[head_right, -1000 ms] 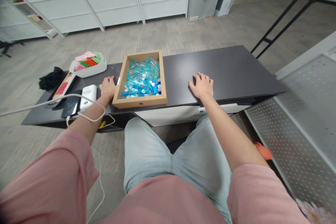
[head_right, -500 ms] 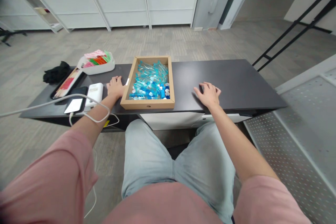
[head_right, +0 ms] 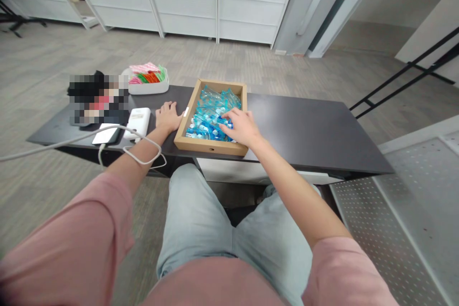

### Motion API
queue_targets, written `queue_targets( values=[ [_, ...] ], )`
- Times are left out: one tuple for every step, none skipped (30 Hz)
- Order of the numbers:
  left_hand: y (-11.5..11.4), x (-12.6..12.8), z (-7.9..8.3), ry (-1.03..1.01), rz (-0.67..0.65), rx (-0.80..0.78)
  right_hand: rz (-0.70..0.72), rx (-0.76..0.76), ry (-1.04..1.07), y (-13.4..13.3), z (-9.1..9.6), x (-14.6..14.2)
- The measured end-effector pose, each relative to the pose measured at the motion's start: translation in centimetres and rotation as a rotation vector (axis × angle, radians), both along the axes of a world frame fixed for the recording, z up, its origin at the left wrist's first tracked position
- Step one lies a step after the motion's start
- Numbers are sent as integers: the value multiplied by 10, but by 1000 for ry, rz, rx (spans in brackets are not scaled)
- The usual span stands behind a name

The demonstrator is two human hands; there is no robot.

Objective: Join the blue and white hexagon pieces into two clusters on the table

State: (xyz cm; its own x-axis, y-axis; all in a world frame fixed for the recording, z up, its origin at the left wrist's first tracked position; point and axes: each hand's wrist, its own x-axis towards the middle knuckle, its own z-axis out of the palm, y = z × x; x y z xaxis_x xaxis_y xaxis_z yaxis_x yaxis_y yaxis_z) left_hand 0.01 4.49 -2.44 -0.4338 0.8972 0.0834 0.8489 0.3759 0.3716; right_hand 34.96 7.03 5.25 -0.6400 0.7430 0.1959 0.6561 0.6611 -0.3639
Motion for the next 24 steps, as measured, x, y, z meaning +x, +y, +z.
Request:
queue_targets(
  values=[
    [0,0,0,4,0,0,8,-3,-35,-1,-2,-11],
    [0,0,-1,9,0,4,6,-7,-63,-1,-5,-20],
    [1,0,-2,13,0,10,-4,-15,-83,-1,-9,-25],
    [1,-1,-3,15,1,18,-18,-28,-92,0,-13,-29],
    [1,-1,-4,16,1,26,-34,-44,-95,1,-16,-31],
    [2,-2,-5,16,-1,35,-50,-62,-95,3,-18,-31],
    [2,-2,-6,14,-4,40,-62,-80,-95,4,-19,-31],
    [3,-3,-7,13,-6,43,-67,-94,-96,5,-20,-31],
    [3,-3,-7,13,-5,41,-68,-102,-99,6,-21,-31],
    [3,-3,-7,12,-3,38,-66,-102,-101,6,-21,-30],
    [3,-3,-7,11,0,34,-62,-95,-100,5,-21,-30],
    [3,-3,-7,10,2,32,-58,-84,-95,4,-21,-30],
    [3,-3,-7,9,3,33,-57,-70,-85,3,-22,-30],
    [3,-3,-6,8,1,37,-61,-56,-66,2,-23,-30],
    [2,-3,-6,8,-1,41,-67,-47,-35,1,-24,-29],
    [2,-3,-6,8,-3,44,-74,-51,9,1,-25,-28],
    [2,-3,-5,9,-5,44,-82,-69,63,1,-26,-27],
    [2,-3,-5,10,-5,42,-91,-99,120,1,-27,-26],
    [1,-3,-5,11,-5,40,-98,-135,172,1,-28,-25],
    [1,-3,-4,12,-5,38,-99,-170,212,1,-28,-24],
    [1,-3,-4,14,-5,37,-97,-199,241,1,-29,-23],
    [0,-3,-4,15,-6,36,-94,-217,260,2,-30,-22],
    [0,-3,-3,18,-7,34,-89,-228,274,2,-30,-21],
    [0,-3,-2,22,-8,30,-84,-236,290,2,-31,-21]
  ],
)
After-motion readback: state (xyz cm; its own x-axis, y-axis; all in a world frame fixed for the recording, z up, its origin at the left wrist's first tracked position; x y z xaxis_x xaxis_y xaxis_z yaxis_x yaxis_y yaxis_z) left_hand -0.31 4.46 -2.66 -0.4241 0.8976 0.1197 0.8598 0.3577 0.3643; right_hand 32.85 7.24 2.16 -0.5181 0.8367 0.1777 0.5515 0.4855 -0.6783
